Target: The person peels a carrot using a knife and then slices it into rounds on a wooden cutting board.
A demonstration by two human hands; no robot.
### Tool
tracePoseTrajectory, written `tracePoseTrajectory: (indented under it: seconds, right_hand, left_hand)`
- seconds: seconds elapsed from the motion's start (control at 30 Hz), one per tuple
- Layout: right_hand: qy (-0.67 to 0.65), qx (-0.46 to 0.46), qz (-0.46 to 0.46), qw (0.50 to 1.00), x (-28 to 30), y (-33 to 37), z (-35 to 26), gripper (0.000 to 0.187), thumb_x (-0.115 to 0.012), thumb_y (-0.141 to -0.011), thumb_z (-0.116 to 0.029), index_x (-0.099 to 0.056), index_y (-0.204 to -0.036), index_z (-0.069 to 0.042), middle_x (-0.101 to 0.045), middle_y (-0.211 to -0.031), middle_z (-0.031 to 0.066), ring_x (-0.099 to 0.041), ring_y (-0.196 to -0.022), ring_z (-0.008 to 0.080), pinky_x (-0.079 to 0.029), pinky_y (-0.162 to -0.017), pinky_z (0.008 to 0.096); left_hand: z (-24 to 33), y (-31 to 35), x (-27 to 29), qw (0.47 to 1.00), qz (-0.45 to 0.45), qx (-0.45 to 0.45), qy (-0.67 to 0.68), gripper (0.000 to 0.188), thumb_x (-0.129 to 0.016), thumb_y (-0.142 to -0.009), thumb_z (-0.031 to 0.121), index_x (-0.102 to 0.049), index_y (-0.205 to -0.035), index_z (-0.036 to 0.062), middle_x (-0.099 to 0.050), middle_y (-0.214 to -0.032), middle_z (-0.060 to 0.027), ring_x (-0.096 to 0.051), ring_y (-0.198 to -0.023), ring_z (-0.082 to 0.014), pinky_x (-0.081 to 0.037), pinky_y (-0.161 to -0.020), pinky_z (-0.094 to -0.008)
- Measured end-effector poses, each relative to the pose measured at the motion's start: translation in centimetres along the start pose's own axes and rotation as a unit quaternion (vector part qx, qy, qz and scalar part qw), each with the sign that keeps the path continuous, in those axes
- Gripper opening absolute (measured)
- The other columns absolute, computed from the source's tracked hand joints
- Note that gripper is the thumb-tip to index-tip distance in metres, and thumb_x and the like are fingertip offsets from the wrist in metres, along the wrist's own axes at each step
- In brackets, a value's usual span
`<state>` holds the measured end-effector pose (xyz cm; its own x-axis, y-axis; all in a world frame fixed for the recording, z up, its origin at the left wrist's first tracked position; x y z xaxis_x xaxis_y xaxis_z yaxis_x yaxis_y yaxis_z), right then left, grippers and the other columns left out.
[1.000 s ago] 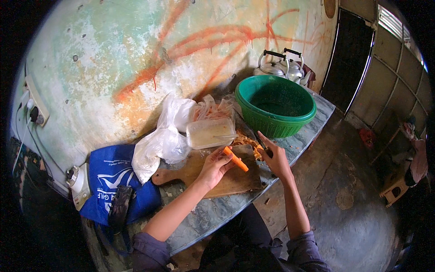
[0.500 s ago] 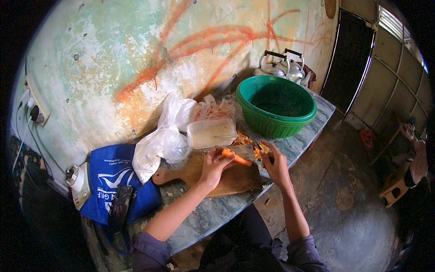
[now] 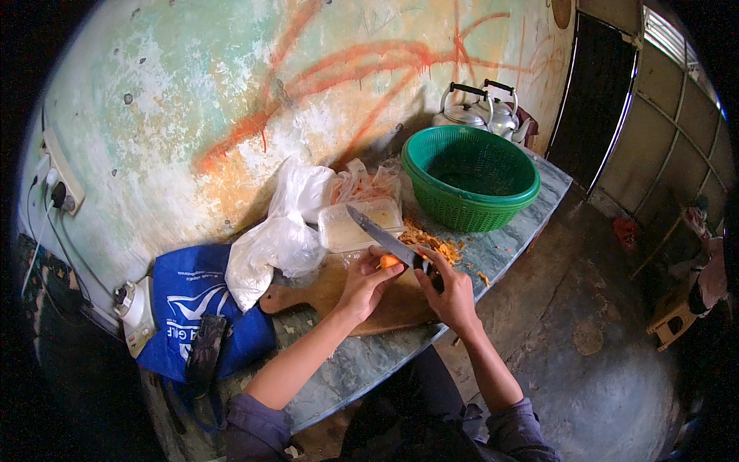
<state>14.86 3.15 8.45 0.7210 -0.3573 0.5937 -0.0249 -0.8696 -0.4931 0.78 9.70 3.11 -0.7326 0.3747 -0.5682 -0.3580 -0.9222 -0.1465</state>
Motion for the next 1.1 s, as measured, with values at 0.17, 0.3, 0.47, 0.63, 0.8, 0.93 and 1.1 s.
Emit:
tracePoseTrajectory:
  seconds: [0.17,0.3,0.47,0.63,0.8,0.93,1.1]
  right_hand:
    - [-0.028,-0.004,0.007,1.000,0.7,-0.4,0.9,0.036,-0.064,-0.088,-0.027,-0.057,-0.122,-0.016,-0.066,-0.080,0.0186,-0.066,-0.071,0.0368,-0.052,-0.064,0.0426]
    - [-0.034,0.073,0.036,0.996,0.6,-0.7,0.3,0.041,-0.066,-0.086,-0.025,-0.055,-0.124,-0.015,-0.067,-0.091,0.0187,-0.067,-0.081,0.0356,-0.053,-0.071,0.0414]
    - [-0.004,0.130,0.005,0.991,0.0,-0.7,-0.1,0.051,-0.066,-0.085,-0.018,-0.050,-0.133,-0.011,-0.068,-0.098,0.0146,-0.067,-0.085,0.0325,-0.051,-0.076,0.0378]
    - [-0.027,0.113,-0.030,0.993,-0.2,-0.6,0.9,0.068,-0.067,-0.082,-0.029,-0.039,-0.143,-0.016,-0.068,-0.090,0.0164,-0.067,-0.080,0.0341,-0.052,-0.074,0.0406]
    - [0.039,0.166,-0.104,0.980,-1.6,-0.4,1.0,0.072,-0.061,-0.085,-0.043,-0.030,-0.147,-0.022,-0.064,-0.072,0.0169,-0.061,-0.061,0.0364,-0.050,-0.062,0.0443]
    - [0.037,0.168,-0.122,0.978,-1.9,-0.3,0.9,0.071,-0.057,-0.086,-0.046,-0.031,-0.147,-0.022,-0.057,-0.061,0.0172,-0.057,-0.054,0.0356,-0.048,-0.058,0.0444]
    - [0.044,0.170,-0.112,0.978,-1.7,-0.2,1.0,0.072,-0.060,-0.084,-0.041,-0.031,-0.147,-0.020,-0.058,-0.062,0.0150,-0.058,-0.056,0.0340,-0.048,-0.059,0.0428]
  left_hand:
    - [-0.2,0.4,-1.9,0.990,-0.043,0.065,0.120,0.030,-0.066,-0.086,0.004,-0.055,-0.114,0.0017,-0.060,-0.114,-0.0086,-0.059,-0.107,-0.0170,-0.050,-0.096,-0.0295]
    - [-2.0,0.4,0.2,0.987,-0.032,0.124,0.099,0.031,-0.065,-0.087,0.007,-0.056,-0.117,0.0032,-0.063,-0.111,-0.0065,-0.062,-0.102,-0.0157,-0.052,-0.090,-0.0274]
    - [-3.5,0.6,-0.6,0.980,-0.094,0.166,0.064,0.030,-0.064,-0.087,0.005,-0.057,-0.116,0.0047,-0.065,-0.107,-0.0045,-0.063,-0.096,-0.0137,-0.052,-0.085,-0.0247]
    - [-3.1,-0.1,0.2,0.987,-0.080,0.113,0.085,0.045,-0.063,-0.087,0.000,-0.049,-0.130,0.0042,-0.063,-0.112,-0.0035,-0.063,-0.096,-0.0128,-0.053,-0.084,-0.0234]
    - [-3.1,-0.3,1.5,0.981,-0.035,0.112,0.153,0.043,-0.065,-0.087,0.004,-0.054,-0.129,0.0052,-0.063,-0.116,-0.0030,-0.061,-0.099,-0.0126,-0.051,-0.088,-0.0254]
    - [-3.2,-0.4,1.9,0.988,-0.024,0.098,0.121,0.036,-0.066,-0.088,0.009,-0.060,-0.123,0.0060,-0.064,-0.115,-0.0036,-0.062,-0.099,-0.0123,-0.052,-0.087,-0.0266]
    - [-3.6,-0.4,1.9,0.985,-0.025,0.118,0.121,0.042,-0.066,-0.088,0.012,-0.055,-0.128,0.0067,-0.064,-0.112,-0.0054,-0.062,-0.097,-0.0147,-0.052,-0.085,-0.0301]
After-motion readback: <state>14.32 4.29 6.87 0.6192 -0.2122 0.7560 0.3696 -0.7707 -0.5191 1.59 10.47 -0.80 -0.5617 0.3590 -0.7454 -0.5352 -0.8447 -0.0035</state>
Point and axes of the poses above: each hand's wrist, its own y-axis away from the middle knuckle, its own x-axis out of the back of the hand, z = x × y, the point moved 9 cm from there along -y, towards the middle knuckle
